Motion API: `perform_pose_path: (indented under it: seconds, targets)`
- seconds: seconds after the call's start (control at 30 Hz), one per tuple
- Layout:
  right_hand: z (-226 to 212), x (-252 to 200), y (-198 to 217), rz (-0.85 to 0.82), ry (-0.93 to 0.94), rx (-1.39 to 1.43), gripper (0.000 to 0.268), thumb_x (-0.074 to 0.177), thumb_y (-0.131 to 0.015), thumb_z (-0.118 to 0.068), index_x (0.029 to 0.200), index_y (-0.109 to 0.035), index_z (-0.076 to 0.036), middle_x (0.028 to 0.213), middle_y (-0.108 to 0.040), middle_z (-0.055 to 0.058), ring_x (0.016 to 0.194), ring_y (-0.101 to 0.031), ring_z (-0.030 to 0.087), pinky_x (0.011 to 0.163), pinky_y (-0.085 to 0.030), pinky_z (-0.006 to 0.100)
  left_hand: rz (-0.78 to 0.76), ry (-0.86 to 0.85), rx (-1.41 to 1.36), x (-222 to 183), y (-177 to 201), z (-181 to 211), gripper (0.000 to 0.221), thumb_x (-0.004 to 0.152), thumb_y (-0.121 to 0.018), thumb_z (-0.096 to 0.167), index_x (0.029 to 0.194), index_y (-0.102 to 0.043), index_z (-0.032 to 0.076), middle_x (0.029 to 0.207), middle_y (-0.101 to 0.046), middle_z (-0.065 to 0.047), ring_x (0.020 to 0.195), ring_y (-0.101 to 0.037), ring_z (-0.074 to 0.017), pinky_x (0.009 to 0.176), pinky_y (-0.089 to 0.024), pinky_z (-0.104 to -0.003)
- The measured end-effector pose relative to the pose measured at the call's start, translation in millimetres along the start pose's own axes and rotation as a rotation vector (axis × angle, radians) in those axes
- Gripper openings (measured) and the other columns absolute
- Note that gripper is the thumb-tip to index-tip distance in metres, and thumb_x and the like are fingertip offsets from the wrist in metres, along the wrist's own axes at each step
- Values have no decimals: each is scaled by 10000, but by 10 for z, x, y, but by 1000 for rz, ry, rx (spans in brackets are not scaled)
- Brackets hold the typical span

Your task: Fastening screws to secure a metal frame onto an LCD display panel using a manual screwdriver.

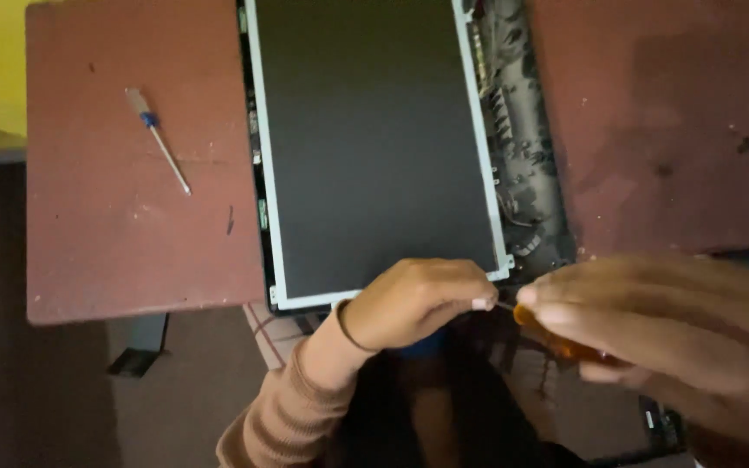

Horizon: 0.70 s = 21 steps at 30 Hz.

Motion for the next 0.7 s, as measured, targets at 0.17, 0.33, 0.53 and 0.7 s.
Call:
perform_pose_path:
  seconds: [0.17, 0.33, 0.53, 0.7]
  targets:
    - [416, -27, -14, 105, -568, -360, 691, 832, -716, -543, 399, -384, -119, 358, -323, 10, 330, -333, 199, 464, -240, 382, 94, 67, 202, -20, -101, -98, 248, 1079, -520, 303, 1237, -635, 152, 1181, -756, -38, 1020, -764, -284, 844, -562, -390]
    - [98, -173, 63, 146, -226, -410, 401, 896, -586, -419, 1106, -501, -88, 1045, -512, 59, 961, -532, 257, 887, -429, 423, 245, -8, 226, -97, -88, -46, 152, 1103, -496, 178, 1129, -622, 97, 832, -680, -69, 716, -679, -315, 675, -500, -392]
    - [3, -108, 58, 8, 2, -383, 532, 946, -567, -291, 1435, -472, -103, 1306, -570, 43, 1157, -595, 226, 959, -479, 384, 190, -55, 215, -27, -87, 84, 145, 1098, -478, 93, 1099, -621, 67, 1048, -735, -97, 893, -749, -307, 787, -571, -393]
    - [-133, 77, 133, -20, 41, -461, 400, 985, -562, -308, 1330, -540, -106, 1055, -598, 17, 906, -601, 204, 772, -478, 365, 266, 99, 188, -79, -110, 30, 340, 1090, -582, 241, 1397, -507, 114, 1083, -751, -12, 924, -772, -210, 857, -599, -325]
Point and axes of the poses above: each hand's wrist, its own x-axis towards the middle knuckle, its own y-axis out of the back of the hand, z = x × y, the point moved 7 cm from there along x, towards the middle knuckle
